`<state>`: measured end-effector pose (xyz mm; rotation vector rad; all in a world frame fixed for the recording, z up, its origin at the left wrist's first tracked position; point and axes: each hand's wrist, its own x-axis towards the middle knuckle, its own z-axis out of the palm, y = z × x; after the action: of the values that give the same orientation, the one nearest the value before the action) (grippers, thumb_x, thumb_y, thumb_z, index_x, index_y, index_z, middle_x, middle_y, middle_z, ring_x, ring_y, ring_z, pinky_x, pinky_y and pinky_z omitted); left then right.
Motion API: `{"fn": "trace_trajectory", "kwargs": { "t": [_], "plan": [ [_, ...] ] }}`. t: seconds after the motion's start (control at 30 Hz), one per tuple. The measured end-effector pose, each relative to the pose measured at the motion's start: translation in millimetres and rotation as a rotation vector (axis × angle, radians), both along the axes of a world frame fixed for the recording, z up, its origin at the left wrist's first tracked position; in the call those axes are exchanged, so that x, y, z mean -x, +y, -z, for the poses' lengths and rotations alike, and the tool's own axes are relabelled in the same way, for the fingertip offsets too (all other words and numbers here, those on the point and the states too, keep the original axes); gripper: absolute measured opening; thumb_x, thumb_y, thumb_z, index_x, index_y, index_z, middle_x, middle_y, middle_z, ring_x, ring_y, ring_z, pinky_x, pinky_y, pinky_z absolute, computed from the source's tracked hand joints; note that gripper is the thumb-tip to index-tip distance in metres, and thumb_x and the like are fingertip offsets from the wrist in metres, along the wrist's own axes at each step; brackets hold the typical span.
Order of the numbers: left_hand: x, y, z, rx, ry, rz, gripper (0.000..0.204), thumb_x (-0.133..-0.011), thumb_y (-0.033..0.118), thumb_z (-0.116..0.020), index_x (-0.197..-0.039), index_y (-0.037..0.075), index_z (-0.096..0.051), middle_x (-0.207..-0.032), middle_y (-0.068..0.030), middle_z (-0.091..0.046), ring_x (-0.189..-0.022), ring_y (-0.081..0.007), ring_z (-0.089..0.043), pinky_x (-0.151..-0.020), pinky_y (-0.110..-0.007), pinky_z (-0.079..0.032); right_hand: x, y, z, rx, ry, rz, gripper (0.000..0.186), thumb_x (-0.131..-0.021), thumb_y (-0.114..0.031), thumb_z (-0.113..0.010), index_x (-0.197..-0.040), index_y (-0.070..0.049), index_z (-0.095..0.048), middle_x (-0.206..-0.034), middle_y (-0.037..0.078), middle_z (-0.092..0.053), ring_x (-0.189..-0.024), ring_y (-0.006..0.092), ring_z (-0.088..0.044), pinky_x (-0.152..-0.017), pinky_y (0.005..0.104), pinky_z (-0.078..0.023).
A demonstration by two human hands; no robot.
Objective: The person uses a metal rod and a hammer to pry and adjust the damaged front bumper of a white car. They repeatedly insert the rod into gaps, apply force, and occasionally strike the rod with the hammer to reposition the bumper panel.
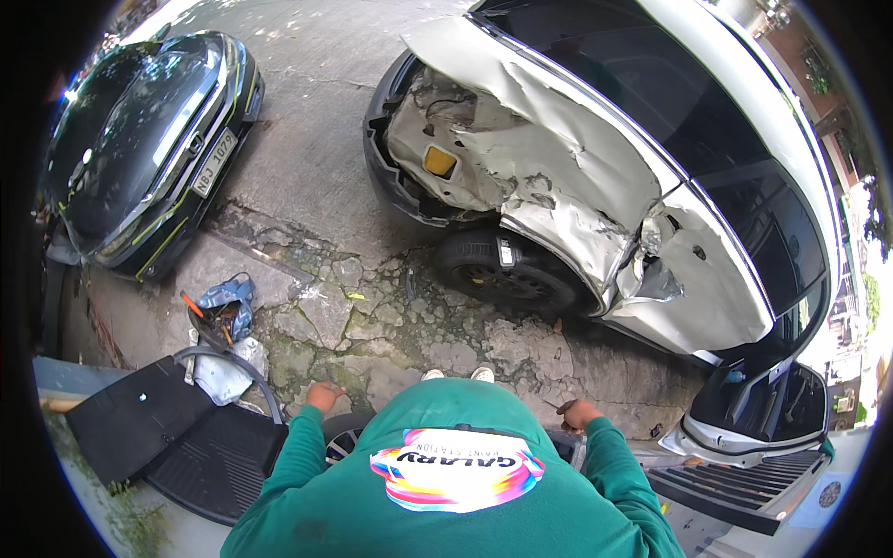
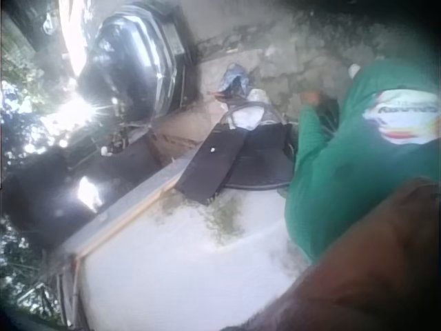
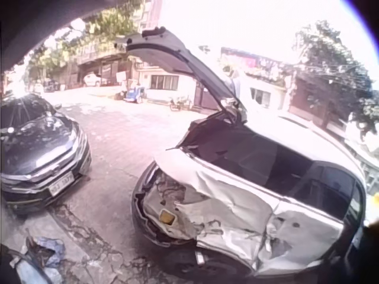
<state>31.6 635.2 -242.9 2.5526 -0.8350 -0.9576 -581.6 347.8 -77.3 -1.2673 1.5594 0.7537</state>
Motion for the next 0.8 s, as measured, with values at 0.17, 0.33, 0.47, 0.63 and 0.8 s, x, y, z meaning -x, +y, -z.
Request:
{"fn": "trace_trajectory", "kwargs": {
  "t": [0.17,0.33,0.47,0.63,0.8],
  "plan": [
    [-80,-29,-55,-0.106,0.038,-0.113,0.068,-0.081,0.037,-0.084,-0.127,-0.010,-0.066,-0.122,-0.0297,-0.070,-0.117,-0.0398,-0.068,-0.101,-0.042,-0.051,34,32,18,0.070,0.005,0.120,0.056,-0.082,-0.001,-0.055,-0.135,-0.014,-0.070,-0.078,0.009,-0.075,-0.056,0.0174,-0.065,-0.052,0.0342,-0.052],
    [-119,-8,-56,0.015,-0.174,-0.159,0.062,-0.081,0.038,-0.083,-0.120,-0.008,-0.070,-0.119,-0.0273,-0.072,-0.113,-0.0385,-0.069,-0.098,-0.042,-0.052,42,49,40,0.095,-0.022,0.066,0.058,-0.078,-0.001,-0.060,-0.134,-0.011,-0.070,-0.076,0.010,-0.074,-0.052,0.0173,-0.063,-0.050,0.0345,-0.049],
    [-50,-45,-56,-0.104,0.115,-0.101,0.067,-0.081,0.033,-0.085,-0.128,-0.011,-0.065,-0.122,-0.0271,-0.071,-0.110,-0.0376,-0.070,-0.096,-0.041,-0.053,69,83,47,0.088,0.032,0.016,0.053,-0.082,-0.001,-0.059,-0.134,-0.010,-0.069,-0.089,0.012,-0.076,-0.060,0.0201,-0.069,-0.053,0.0386,-0.054],
    [-49,-20,-1,-0.239,0.254,0.061,0.061,-0.082,0.032,-0.084,-0.125,-0.006,-0.067,-0.103,-0.0193,-0.076,-0.086,-0.0309,-0.071,-0.081,-0.040,-0.055,44,80,77,0.030,0.004,-0.008,0.046,-0.087,-0.002,-0.054,-0.130,-0.009,-0.069,-0.107,0.013,-0.076,-0.067,0.0239,-0.073,-0.059,0.0433,-0.058],
    [-59,-4,-24,-0.223,0.321,-0.020,0.046,-0.086,0.031,-0.080,-0.112,-0.005,-0.069,-0.090,-0.0132,-0.075,-0.072,-0.0227,-0.068,-0.065,-0.037,-0.054,-2,59,51,0.086,-0.077,0.127,0.032,-0.088,-0.006,-0.055,-0.112,-0.004,-0.076,-0.094,0.017,-0.076,-0.070,0.0270,-0.074,-0.064,0.0460,-0.059]
  ]
}}
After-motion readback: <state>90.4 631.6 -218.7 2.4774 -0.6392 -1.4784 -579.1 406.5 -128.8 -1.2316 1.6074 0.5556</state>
